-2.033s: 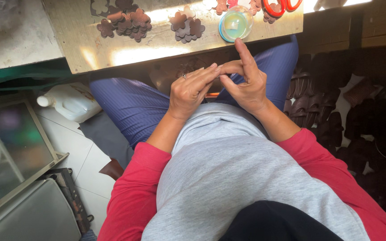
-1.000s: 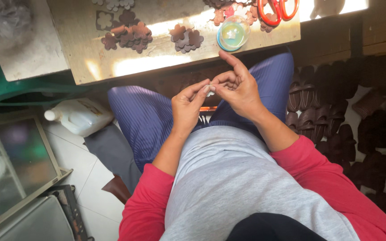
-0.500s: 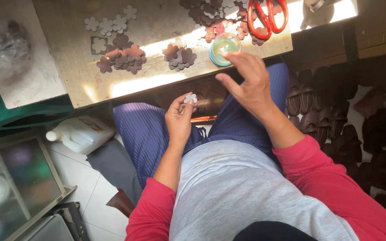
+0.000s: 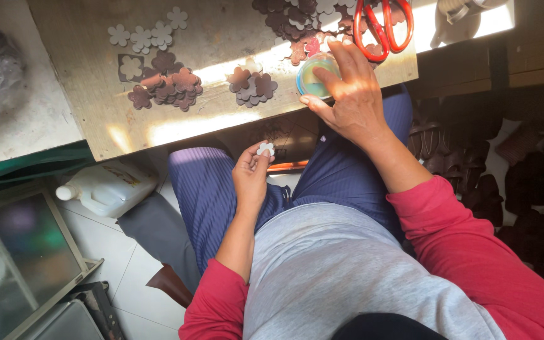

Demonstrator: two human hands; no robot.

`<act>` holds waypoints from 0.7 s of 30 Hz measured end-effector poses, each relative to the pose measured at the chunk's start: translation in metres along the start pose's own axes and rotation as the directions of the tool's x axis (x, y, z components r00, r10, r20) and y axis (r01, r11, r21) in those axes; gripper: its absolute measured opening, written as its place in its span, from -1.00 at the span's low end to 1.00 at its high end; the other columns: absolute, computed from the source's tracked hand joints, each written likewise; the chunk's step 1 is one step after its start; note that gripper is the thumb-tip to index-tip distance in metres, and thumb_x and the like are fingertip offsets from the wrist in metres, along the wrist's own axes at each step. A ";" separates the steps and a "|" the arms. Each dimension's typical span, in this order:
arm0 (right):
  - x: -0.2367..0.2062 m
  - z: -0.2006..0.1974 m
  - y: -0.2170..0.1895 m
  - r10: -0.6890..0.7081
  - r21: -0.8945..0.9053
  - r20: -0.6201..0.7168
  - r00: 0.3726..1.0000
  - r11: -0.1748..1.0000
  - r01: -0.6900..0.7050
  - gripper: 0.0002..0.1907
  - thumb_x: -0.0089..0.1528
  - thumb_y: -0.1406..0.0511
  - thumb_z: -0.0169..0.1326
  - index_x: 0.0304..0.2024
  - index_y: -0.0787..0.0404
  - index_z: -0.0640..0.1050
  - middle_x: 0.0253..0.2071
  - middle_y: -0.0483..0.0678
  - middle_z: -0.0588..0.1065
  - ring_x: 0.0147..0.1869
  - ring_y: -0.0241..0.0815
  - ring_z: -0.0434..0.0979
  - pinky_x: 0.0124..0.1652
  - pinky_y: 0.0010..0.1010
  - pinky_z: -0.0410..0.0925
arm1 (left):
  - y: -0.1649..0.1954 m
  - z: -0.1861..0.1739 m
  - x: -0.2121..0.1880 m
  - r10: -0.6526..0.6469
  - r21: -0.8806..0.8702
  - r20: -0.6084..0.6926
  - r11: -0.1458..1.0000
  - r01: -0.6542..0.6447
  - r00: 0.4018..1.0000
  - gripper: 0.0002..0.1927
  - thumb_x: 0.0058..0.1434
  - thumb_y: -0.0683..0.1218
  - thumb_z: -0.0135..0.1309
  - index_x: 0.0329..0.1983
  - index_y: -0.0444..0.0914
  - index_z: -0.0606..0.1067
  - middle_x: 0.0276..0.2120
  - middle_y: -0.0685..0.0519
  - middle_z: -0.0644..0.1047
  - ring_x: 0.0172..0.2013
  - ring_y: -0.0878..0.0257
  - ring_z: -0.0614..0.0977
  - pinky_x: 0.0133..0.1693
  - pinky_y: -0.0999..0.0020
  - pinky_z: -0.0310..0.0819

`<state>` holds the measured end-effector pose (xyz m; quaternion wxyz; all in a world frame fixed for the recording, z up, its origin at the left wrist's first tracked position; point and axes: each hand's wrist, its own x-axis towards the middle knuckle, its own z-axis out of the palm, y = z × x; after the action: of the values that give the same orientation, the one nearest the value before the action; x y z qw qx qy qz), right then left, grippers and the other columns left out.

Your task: The person sits cross-legged and repeatedly picks up small flower-shaped craft pieces, applies a substance from a small container, and joins them together. The person handles the pieces one at a time and places the joined pieces on the table.

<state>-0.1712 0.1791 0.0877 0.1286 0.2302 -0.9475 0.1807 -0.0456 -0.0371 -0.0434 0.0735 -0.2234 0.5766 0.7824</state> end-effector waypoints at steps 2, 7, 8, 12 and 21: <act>-0.002 0.000 0.000 -0.009 -0.017 -0.008 1.000 1.000 0.008 -0.49 0.22 0.06 0.40 0.06 0.25 0.63 0.40 0.21 0.33 0.46 0.26 0.28 0.32 0.01 0.28 | 0.004 0.001 -0.002 -0.003 -0.006 -0.003 1.000 0.003 1.000 -0.72 0.37 -0.18 0.11 0.12 -0.35 0.55 -0.24 0.05 0.62 -0.22 0.38 0.63 -0.11 0.54 0.53; -0.003 0.000 0.001 -0.002 0.003 -0.021 1.000 1.000 0.002 -0.52 0.19 0.06 0.43 -0.06 0.26 0.62 0.40 0.20 0.34 0.47 0.25 0.29 0.33 -0.01 0.29 | 0.017 0.009 -0.008 0.040 0.086 -0.006 0.995 -0.040 0.999 -0.74 0.38 -0.15 0.11 0.09 -0.33 0.59 -0.18 0.08 0.64 -0.19 0.46 0.62 -0.08 0.58 0.50; -0.003 -0.001 0.001 0.002 0.012 -0.024 1.000 1.000 -0.001 -0.53 0.18 0.06 0.44 -0.11 0.26 0.61 0.39 0.19 0.34 0.46 0.24 0.30 0.34 -0.02 0.29 | 0.021 0.010 -0.010 0.046 0.122 -0.020 0.992 -0.043 0.999 -0.74 0.38 -0.15 0.12 0.09 -0.32 0.60 -0.18 0.09 0.63 -0.21 0.46 0.60 -0.11 0.57 0.49; -0.006 -0.011 0.001 -0.041 0.023 -0.114 0.993 0.999 0.044 -0.50 0.21 0.03 0.47 -0.17 0.27 0.58 0.37 0.19 0.35 0.45 0.24 0.31 0.37 0.00 0.24 | 0.032 0.012 -0.013 0.077 0.207 -0.072 0.976 -0.061 0.994 -0.73 0.38 -0.17 0.13 0.11 -0.33 0.62 -0.18 0.06 0.63 -0.25 0.43 0.56 -0.17 0.55 0.44; -0.020 -0.034 -0.019 0.018 0.086 -0.126 0.992 0.996 -0.007 -0.57 0.22 0.11 0.47 -0.18 0.27 0.58 0.34 0.17 0.38 0.42 0.24 0.35 0.36 -0.06 0.28 | 0.061 0.032 -0.014 0.168 -0.083 -0.014 0.982 -0.169 0.986 -0.62 0.37 -0.26 0.11 0.25 -0.39 0.48 -0.08 -0.06 0.63 -0.12 0.35 0.65 -0.03 0.49 0.57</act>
<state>-0.1391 0.1849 0.1169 0.1776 0.2175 -0.9303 0.2360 -0.0645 -0.0254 0.0228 -0.0045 -0.1794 0.5603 0.8086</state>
